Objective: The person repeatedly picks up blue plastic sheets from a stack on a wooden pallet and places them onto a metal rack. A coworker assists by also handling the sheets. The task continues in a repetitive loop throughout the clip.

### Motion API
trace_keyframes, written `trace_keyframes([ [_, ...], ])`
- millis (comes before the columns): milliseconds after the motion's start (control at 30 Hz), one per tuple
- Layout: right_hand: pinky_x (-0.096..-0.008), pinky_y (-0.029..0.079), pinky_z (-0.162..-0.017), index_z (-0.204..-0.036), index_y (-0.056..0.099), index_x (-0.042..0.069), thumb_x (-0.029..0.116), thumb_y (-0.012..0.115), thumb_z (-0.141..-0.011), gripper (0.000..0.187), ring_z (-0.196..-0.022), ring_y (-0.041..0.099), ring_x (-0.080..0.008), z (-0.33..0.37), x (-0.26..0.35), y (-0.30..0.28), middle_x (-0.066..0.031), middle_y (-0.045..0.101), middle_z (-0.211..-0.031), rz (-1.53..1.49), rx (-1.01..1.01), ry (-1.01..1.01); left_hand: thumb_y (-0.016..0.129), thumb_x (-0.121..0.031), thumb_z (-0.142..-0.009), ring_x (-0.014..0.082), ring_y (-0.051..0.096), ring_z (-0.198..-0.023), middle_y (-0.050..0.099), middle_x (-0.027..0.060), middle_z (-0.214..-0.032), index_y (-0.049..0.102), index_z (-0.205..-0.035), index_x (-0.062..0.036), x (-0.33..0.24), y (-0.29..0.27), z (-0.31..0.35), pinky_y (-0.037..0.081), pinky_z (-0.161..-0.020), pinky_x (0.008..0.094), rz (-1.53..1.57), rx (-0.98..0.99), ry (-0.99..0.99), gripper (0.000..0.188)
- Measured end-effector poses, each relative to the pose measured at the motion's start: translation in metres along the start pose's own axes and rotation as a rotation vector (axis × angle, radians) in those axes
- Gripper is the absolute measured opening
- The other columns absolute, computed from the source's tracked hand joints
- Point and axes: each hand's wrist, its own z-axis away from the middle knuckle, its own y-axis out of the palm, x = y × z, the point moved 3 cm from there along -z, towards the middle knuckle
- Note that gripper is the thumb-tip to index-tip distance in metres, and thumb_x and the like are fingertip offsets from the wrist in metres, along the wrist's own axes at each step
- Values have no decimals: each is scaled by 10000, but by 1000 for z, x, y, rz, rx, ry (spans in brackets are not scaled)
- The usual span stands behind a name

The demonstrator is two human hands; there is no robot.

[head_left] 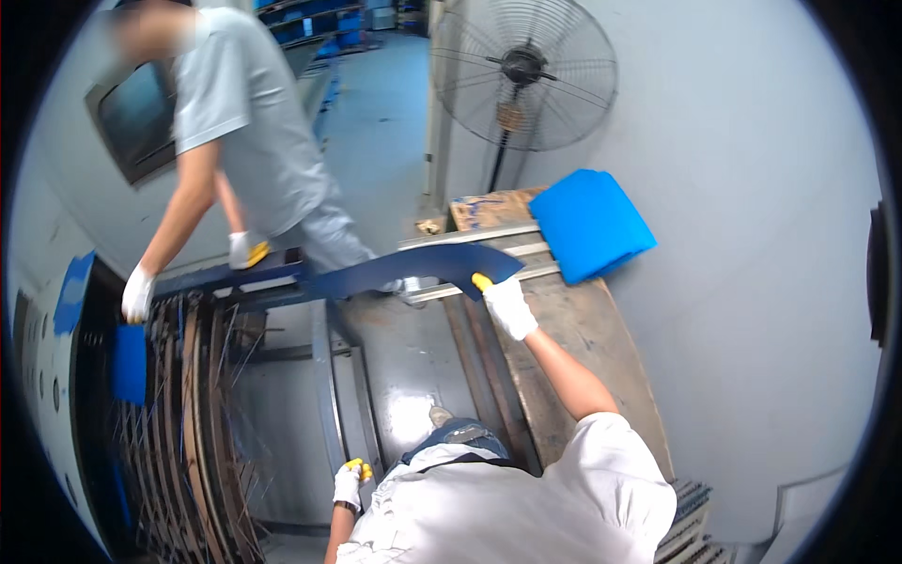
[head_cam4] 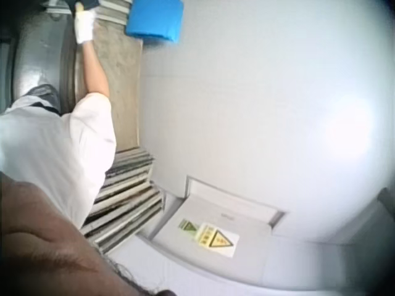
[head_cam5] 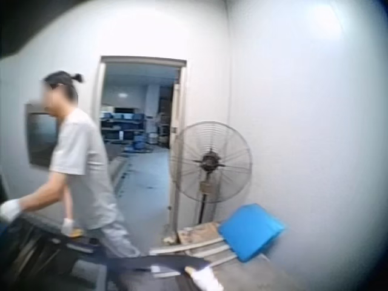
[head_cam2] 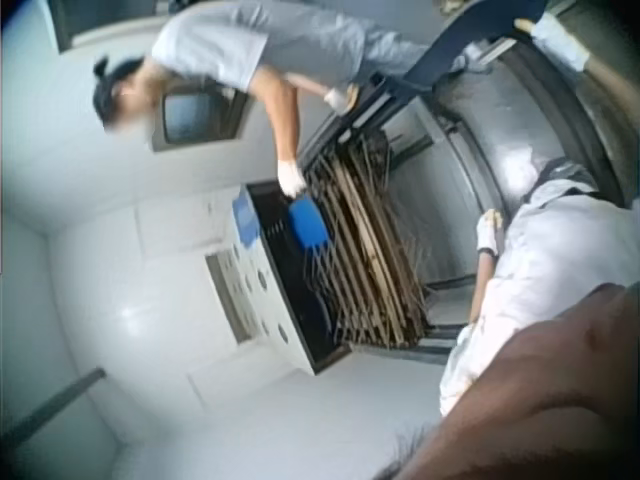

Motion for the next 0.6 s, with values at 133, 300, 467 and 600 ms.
trace_keyframes([
  [133,-334,348,-432,-621,534,-16,187,541,-776,255,-469,487,-197,-23,-78,-85,-113,533,-533,236,-157,243,427,-71,-840,182,585,-674,593,98,-826,512,-964,-36,-2,35,-15,492,-540,273,8,30,-41,154],
  [300,-369,372,-467,-570,512,-10,308,531,-788,386,-486,498,-280,-70,-161,-153,-145,517,-513,358,-190,273,441,-84,-835,180,568,-597,590,82,-781,516,-934,-51,-15,79,-27,479,-514,267,7,55,-20,128],
  [467,-330,410,-485,-828,539,26,120,418,-786,159,-592,549,-228,-115,-210,-178,-136,569,-679,261,-287,551,441,-76,-826,172,573,-610,595,73,-783,524,-938,-55,-26,105,-45,483,-518,263,71,34,27,141],
  [600,-305,429,-499,-848,540,38,133,393,-800,181,-596,550,-219,-130,-254,-187,-107,573,-682,533,-216,451,443,-74,-825,175,577,-619,598,75,-791,526,-943,-55,-40,122,-35,486,-524,268,67,27,46,145],
])
